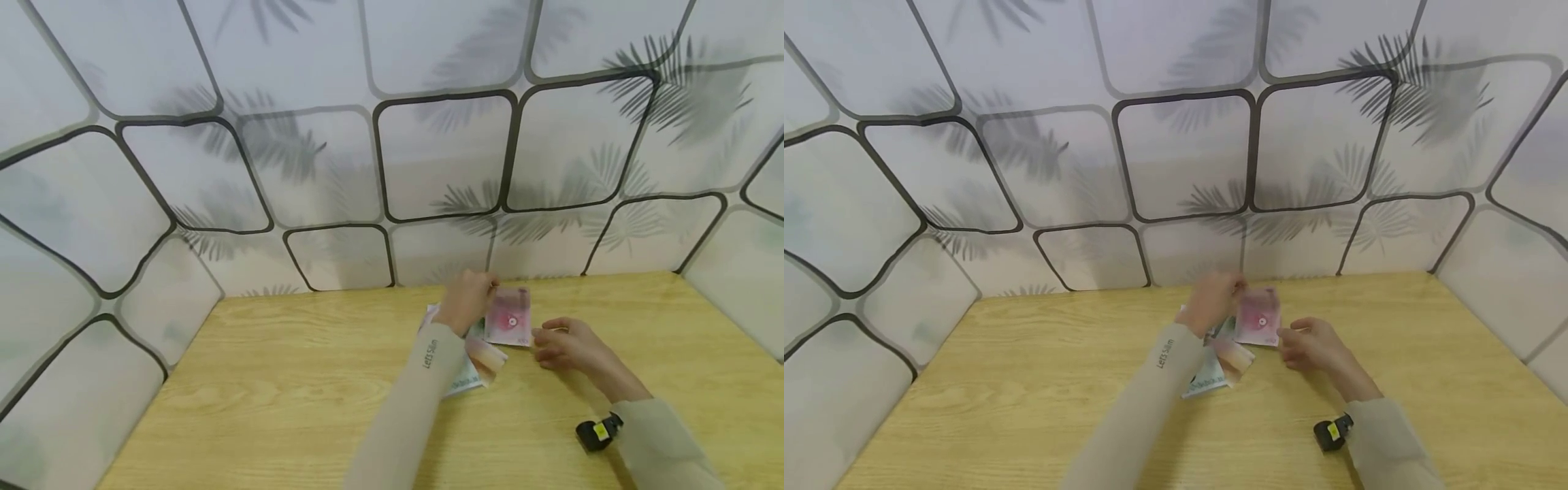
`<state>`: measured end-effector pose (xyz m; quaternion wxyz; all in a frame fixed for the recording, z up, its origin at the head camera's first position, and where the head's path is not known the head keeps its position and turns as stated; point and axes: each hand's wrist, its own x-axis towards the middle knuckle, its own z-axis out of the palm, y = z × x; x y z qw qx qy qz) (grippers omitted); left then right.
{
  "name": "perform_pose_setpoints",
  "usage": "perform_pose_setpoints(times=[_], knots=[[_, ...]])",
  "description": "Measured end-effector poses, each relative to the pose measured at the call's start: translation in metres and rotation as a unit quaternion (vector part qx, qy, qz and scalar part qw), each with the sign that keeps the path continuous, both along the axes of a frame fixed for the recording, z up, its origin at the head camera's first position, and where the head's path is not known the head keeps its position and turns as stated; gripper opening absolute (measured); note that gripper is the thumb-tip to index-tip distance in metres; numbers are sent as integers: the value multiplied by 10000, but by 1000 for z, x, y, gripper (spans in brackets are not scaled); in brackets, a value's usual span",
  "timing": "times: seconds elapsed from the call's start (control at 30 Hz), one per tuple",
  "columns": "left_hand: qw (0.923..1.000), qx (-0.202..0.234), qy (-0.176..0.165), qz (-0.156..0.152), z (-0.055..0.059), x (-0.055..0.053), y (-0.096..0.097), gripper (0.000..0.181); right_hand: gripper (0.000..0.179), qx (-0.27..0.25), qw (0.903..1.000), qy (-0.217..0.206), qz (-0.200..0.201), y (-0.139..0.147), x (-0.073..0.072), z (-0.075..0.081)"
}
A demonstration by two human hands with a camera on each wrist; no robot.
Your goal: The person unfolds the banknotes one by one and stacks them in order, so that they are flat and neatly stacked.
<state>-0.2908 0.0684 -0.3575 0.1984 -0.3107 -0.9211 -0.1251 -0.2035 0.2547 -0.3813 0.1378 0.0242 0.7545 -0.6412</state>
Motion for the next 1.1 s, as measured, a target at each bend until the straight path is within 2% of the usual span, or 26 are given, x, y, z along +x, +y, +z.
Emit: perform_pose_setpoints(times=[0.07, 0.17, 0.33, 0.43, 0.53, 0.6, 0.7, 0.83, 0.93, 1.0, 1.1], knots=[[9991, 418, -75, -54, 4, 0, -4, 14, 62, 150, 9998, 82, -92, -2, -1, 1], [9938, 1027, -403, -97, 11, 0, -10, 15, 59, 334, 9988, 216, -300, -4, -3, 5], [9761, 1967, -919, -123, 20, 2, -19, 13, 52, 416, 9961, 563, -544, -4, -6, 10], [9595, 2451, -1369, -246, 22, 4, -23, 12, 48, 198, 9947, 781, -643, -3, -7, 11], [9373, 2872, -1932, -411, 23, 9, -29, 14, 46, -364, 9921, 969, -704, -2, -5, 11], [9257, 3025, -2217, -496, 24, 12, -34, 17, 47, -887, 9876, 1089, -698, -2, -4, 11], [9163, 3101, -2469, -572, 30, 19, -45, 25, 50, -1440, 9801, 1226, -601, -4, -3, 13], [9110, 3144, -2613, -541, 39, 26, -61, 33, 49, -1483, 9785, 1375, -402, -8, -2, 16], [9076, 3175, -2689, -563, 43, 31, -71, 32, 42, -1479, 9783, 1429, -270, -11, -1, 19], [9003, 3263, -2815, -617, 44, 33, -77, 31, 32, -1590, 9766, 1440, -171, -12, 0, 19], [8835, 3485, -3057, -674, 41, 36, -85, 29, 20, -1720, 9743, 1453, 68, -14, 0, 20]])
